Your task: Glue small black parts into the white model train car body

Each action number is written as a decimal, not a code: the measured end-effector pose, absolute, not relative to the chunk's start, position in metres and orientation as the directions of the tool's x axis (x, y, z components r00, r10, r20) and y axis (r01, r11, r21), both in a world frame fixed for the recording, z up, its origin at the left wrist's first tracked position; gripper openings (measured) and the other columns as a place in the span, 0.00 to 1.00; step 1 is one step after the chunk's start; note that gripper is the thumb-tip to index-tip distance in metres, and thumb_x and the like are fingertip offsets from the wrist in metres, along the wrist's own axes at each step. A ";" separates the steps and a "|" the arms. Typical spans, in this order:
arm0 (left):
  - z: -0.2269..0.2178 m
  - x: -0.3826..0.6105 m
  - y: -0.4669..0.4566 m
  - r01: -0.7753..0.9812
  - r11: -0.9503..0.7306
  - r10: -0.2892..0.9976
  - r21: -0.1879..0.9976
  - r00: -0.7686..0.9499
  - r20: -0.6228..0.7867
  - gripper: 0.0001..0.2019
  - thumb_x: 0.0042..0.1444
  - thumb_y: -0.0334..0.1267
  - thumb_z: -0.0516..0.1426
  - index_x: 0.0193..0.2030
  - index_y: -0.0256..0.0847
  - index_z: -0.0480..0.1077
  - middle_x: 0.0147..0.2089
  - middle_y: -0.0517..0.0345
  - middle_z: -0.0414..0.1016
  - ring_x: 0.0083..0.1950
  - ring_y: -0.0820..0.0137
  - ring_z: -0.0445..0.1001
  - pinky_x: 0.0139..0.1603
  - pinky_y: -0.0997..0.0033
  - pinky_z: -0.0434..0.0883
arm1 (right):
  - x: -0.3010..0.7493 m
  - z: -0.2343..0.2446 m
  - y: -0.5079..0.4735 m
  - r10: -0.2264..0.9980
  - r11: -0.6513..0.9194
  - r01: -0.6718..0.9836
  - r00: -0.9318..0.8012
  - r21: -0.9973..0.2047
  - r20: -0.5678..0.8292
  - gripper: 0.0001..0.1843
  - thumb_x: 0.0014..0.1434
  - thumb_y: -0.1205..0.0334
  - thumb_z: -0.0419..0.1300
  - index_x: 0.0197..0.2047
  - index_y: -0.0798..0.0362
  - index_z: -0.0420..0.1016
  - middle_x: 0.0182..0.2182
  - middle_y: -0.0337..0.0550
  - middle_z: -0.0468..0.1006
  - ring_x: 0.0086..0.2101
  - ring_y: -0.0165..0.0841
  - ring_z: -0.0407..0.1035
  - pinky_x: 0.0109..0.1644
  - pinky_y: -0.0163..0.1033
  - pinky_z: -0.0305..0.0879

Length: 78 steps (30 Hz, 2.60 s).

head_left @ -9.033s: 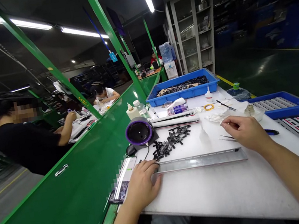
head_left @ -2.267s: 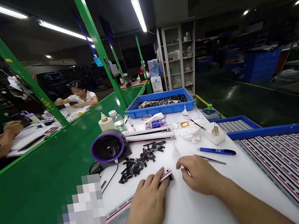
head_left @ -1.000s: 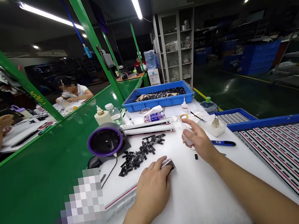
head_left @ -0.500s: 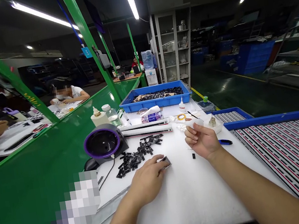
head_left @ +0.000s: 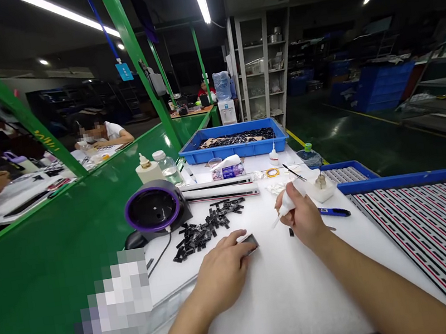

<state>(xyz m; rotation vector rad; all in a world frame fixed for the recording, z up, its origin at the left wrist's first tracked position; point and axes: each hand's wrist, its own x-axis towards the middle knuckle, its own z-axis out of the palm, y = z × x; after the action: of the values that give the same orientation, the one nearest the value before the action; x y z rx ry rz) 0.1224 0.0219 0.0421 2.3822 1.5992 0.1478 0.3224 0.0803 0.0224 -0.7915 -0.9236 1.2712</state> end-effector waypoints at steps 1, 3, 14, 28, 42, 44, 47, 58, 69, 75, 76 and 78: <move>0.040 0.124 0.020 0.897 -0.366 0.921 0.248 0.388 -0.044 0.19 0.61 0.34 0.47 0.53 0.57 0.72 0.67 0.65 0.62 0.62 0.61 0.66 0.56 0.57 0.68 | 0.322 0.021 0.078 0.984 0.181 -0.346 0.069 -0.921 0.167 0.30 0.56 0.35 0.58 0.21 0.55 0.71 0.10 0.33 0.56 0.13 0.22 0.47 0.17 0.31 0.41; 0.036 0.128 0.015 0.903 -0.387 0.920 0.189 0.393 0.005 0.18 0.63 0.35 0.46 0.53 0.54 0.72 0.67 0.61 0.62 0.61 0.59 0.66 0.56 0.55 0.67 | 0.321 0.020 0.071 0.967 0.252 -0.172 0.081 -0.952 0.241 0.29 0.56 0.36 0.58 0.22 0.55 0.73 0.12 0.36 0.61 0.15 0.24 0.53 0.19 0.32 0.48; 0.022 0.132 0.010 0.906 -0.398 0.917 0.143 0.389 0.089 0.17 0.65 0.37 0.46 0.53 0.51 0.71 0.64 0.59 0.66 0.58 0.58 0.67 0.55 0.52 0.67 | 0.319 0.014 0.058 0.864 0.502 0.183 -0.062 -0.845 0.500 0.22 0.63 0.46 0.56 0.25 0.53 0.74 0.19 0.38 0.68 0.19 0.28 0.60 0.24 0.36 0.55; 0.040 0.119 0.031 0.881 -0.323 0.928 0.345 0.367 -0.070 0.19 0.61 0.36 0.46 0.52 0.59 0.72 0.67 0.69 0.61 0.60 0.63 0.69 0.53 0.62 0.69 | 0.340 0.026 0.092 0.999 -0.016 -0.694 0.014 -0.720 -0.036 0.12 0.47 0.56 0.70 0.30 0.54 0.75 0.31 0.46 0.79 0.29 0.31 0.72 0.26 0.31 0.67; 0.039 0.118 0.032 0.874 -0.342 0.922 0.344 0.384 -0.059 0.18 0.62 0.39 0.47 0.51 0.59 0.72 0.65 0.67 0.65 0.59 0.63 0.70 0.52 0.65 0.69 | 0.336 0.001 0.116 0.974 0.219 0.259 0.001 -0.941 0.227 0.13 0.45 0.62 0.68 0.37 0.51 0.77 0.34 0.42 0.78 0.37 0.38 0.70 0.47 0.45 0.64; 0.039 0.120 0.029 0.878 -0.352 0.923 0.324 0.384 -0.037 0.18 0.62 0.38 0.46 0.51 0.58 0.73 0.64 0.67 0.65 0.58 0.64 0.71 0.52 0.64 0.69 | 0.333 -0.003 0.118 0.964 0.254 0.368 -0.028 -0.894 0.263 0.12 0.46 0.66 0.66 0.36 0.49 0.77 0.33 0.41 0.78 0.37 0.38 0.70 0.46 0.45 0.63; 0.038 0.124 0.024 0.889 -0.359 0.927 0.284 0.375 -0.004 0.19 0.61 0.36 0.46 0.50 0.57 0.74 0.64 0.66 0.66 0.57 0.63 0.71 0.51 0.62 0.70 | 0.329 -0.009 0.120 0.955 0.289 0.469 -0.080 -0.835 0.285 0.12 0.47 0.70 0.65 0.37 0.49 0.76 0.32 0.41 0.78 0.34 0.37 0.70 0.44 0.44 0.64; 0.027 0.130 0.020 0.908 -0.390 0.921 0.149 0.384 0.070 0.18 0.63 0.38 0.46 0.53 0.54 0.72 0.64 0.64 0.67 0.59 0.59 0.69 0.55 0.54 0.69 | 0.397 0.036 0.114 0.682 0.359 0.639 0.318 -0.680 0.659 0.09 0.57 0.59 0.57 0.38 0.53 0.75 0.35 0.44 0.75 0.35 0.35 0.68 0.41 0.40 0.65; 0.020 0.131 0.012 0.913 -0.400 0.915 0.088 0.391 0.098 0.17 0.64 0.38 0.46 0.52 0.53 0.73 0.66 0.60 0.65 0.60 0.60 0.68 0.56 0.54 0.68 | 0.458 0.024 0.140 0.754 0.084 0.674 0.439 -0.734 0.490 0.14 0.48 0.51 0.64 0.28 0.55 0.79 0.20 0.41 0.72 0.25 0.34 0.64 0.33 0.40 0.57; 0.018 0.132 0.012 0.906 -0.412 0.907 0.095 0.398 0.134 0.16 0.65 0.37 0.46 0.52 0.52 0.72 0.65 0.61 0.66 0.59 0.60 0.69 0.55 0.54 0.68 | 0.461 0.018 0.138 0.733 0.078 0.629 0.490 -0.773 0.472 0.18 0.50 0.49 0.63 0.32 0.56 0.82 0.25 0.45 0.79 0.28 0.38 0.70 0.34 0.40 0.60; 0.019 0.132 0.012 0.908 -0.409 0.908 0.093 0.396 0.133 0.16 0.65 0.37 0.47 0.52 0.52 0.72 0.65 0.61 0.66 0.59 0.61 0.69 0.55 0.54 0.68 | 0.461 0.017 0.137 0.734 0.078 0.626 0.491 -0.776 0.470 0.17 0.50 0.49 0.63 0.32 0.56 0.82 0.26 0.45 0.79 0.29 0.38 0.70 0.34 0.40 0.60; 0.020 0.132 0.013 0.911 -0.402 0.913 0.090 0.390 0.122 0.16 0.65 0.37 0.46 0.52 0.53 0.72 0.65 0.62 0.66 0.58 0.61 0.69 0.55 0.55 0.68 | 0.462 0.015 0.137 0.711 0.079 0.622 0.512 -0.779 0.481 0.19 0.51 0.48 0.62 0.34 0.56 0.82 0.28 0.45 0.80 0.30 0.38 0.71 0.36 0.40 0.61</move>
<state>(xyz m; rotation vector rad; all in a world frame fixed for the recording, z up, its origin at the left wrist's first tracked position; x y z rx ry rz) 0.1317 0.0126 0.0195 2.6122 1.7140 0.2375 0.4619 0.1372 0.0147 -1.6067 -1.1672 0.0967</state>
